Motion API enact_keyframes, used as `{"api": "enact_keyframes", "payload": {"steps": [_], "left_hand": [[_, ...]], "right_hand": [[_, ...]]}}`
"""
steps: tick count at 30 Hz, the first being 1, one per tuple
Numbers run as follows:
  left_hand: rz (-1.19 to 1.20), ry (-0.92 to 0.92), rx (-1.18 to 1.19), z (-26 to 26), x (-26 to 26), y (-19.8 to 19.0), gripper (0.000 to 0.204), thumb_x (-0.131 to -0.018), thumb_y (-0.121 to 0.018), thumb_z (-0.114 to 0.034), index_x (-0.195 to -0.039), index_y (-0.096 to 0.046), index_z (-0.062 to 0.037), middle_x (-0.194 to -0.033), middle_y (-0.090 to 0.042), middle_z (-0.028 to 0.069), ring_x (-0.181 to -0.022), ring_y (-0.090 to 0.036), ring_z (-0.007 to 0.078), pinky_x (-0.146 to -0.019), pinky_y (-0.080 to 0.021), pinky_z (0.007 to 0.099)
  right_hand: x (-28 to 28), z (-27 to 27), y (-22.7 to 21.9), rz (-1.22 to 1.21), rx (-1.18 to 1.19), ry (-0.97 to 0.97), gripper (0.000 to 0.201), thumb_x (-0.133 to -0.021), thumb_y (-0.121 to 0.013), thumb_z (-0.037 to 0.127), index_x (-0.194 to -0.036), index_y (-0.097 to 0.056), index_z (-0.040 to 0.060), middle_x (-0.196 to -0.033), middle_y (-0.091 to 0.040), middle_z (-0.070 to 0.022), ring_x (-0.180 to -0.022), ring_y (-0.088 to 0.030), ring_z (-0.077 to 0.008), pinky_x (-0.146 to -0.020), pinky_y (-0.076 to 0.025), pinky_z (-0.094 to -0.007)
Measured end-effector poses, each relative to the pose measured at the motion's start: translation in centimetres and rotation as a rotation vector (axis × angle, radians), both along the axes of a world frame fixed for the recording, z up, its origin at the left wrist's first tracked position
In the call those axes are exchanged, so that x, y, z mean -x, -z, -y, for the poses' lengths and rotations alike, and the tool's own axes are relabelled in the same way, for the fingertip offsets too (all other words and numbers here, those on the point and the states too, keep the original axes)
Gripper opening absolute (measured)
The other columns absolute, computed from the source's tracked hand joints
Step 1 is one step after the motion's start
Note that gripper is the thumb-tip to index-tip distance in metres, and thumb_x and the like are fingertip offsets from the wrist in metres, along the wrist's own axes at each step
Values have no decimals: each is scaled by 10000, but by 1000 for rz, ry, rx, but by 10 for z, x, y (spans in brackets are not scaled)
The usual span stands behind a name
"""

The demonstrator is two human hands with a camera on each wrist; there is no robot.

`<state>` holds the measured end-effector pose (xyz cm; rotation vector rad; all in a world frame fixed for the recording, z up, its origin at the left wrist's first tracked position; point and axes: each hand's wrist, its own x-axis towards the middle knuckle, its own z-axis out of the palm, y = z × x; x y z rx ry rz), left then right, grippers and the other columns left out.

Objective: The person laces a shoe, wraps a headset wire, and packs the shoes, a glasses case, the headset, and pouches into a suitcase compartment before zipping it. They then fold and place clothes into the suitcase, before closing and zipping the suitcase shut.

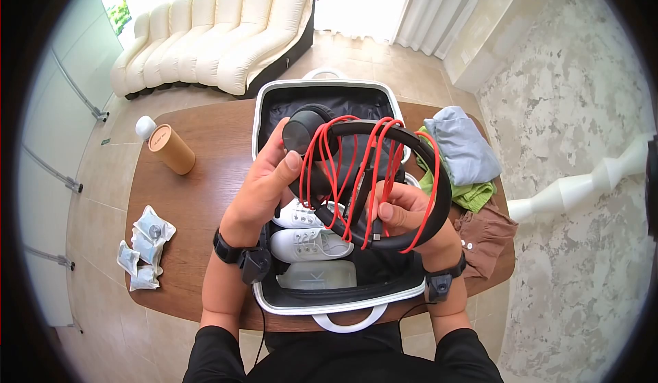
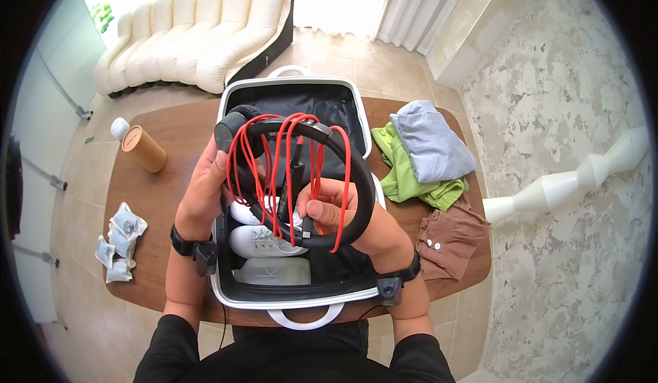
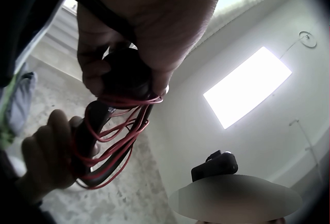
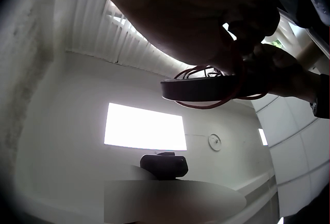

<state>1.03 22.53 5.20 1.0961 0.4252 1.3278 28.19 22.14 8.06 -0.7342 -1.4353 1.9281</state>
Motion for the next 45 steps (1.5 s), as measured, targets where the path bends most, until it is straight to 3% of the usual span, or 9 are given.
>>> {"api": "enact_keyframes", "payload": {"steps": [7, 12, 15, 20, 22, 24, 31, 36, 45], "left_hand": [[-14, 0, 5, 3, 3, 1, 733, -1058, -642, -307, -1621, -267, -23, -1496, -513, 74, -1362, -503, 160, -1164, -383, 339], [-72, 17, 38, 2, 11, 6, 764, -1050, -658, -325, -1632, -255, -36, -1465, -554, 58, -1236, -565, 84, -878, -480, 186], [-68, -60, 34, 4, 2, 2, 782, -1041, -674, -339, -1632, -258, -41, -1433, -574, 44, -1161, -569, 39, -706, -437, 135], [-85, -39, 30, 5, 3, -1, 825, -1018, -708, -361, -1631, -260, -38, -1417, -583, 43, -1166, -565, 45, -729, -446, 144], [-79, -49, 34, 6, 5, -3, 839, -1011, -719, -368, -1631, -260, -36, -1412, -587, 44, -1176, -564, 52, -748, -452, 148], [-98, 35, 75, 6, 14, 0, 856, -1004, -728, -365, -1632, -251, -32, -1429, -582, 61, -1234, -558, 91, -873, -465, 179], [-58, -9, 12, 8, 1, -7, 868, -1005, -729, -353, -1641, -234, -31, -1414, -589, 68, -1239, -565, 118, -941, -484, 229], [-160, -24, 169, 9, 14, -1, 764, -1016, -714, -327, -1594, -314, -29, -1424, -572, 81, -1294, -554, 161, -1102, -450, 330], [-66, -12, 33, 9, 3, -9, 802, -1010, -720, -354, -1605, -297, -21, -1425, -574, 87, -1302, -545, 158, -1090, -448, 320]], "right_hand": [[-1, 1, -1, -156, 155, -150, 293, -1005, -709, 311, -928, -633, 39, -907, -609, -24, -798, -582, -110, -714, -453, -255], [1, 2, 1, -111, 115, -128, 280, -1017, -701, 330, -942, -656, 65, -849, -590, 30, -711, -502, -55, -633, -371, -217], [2, 2, 3, -128, 88, -116, 273, -1026, -700, 352, -967, -681, 85, -803, -577, 86, -656, -452, -3, -571, -305, -173], [0, 3, 1, -137, 108, -125, 251, -1025, -703, 323, -959, -671, 83, -840, -580, 75, -693, -463, -10, -603, -326, -178], [1, 2, -2, -109, 95, -148, 257, -957, -736, 266, -890, -604, 55, -846, -564, -19, -750, -515, -125, -696, -419, -286], [3, 2, -7, -90, 62, -164, 228, -924, -748, 223, -896, -601, 50, -846, -567, -23, -761, -525, -133, -707, -428, -295], [2, -1, -7, -136, 109, -227, 192, -841, -769, 94, -889, -596, 25, -855, -576, -38, -791, -557, -165, -744, -459, -321], [1, -6, 1, -178, 123, -241, 187, -834, -770, 90, -893, -616, 2, -850, -588, -55, -797, -581, -181, -748, -469, -330], [-1, -9, -2, -134, -72, -222, 162, -836, -739, 53, -957, -661, -21, -926, -650, -96, -866, -644, -198, -834, -514, -345]]}}
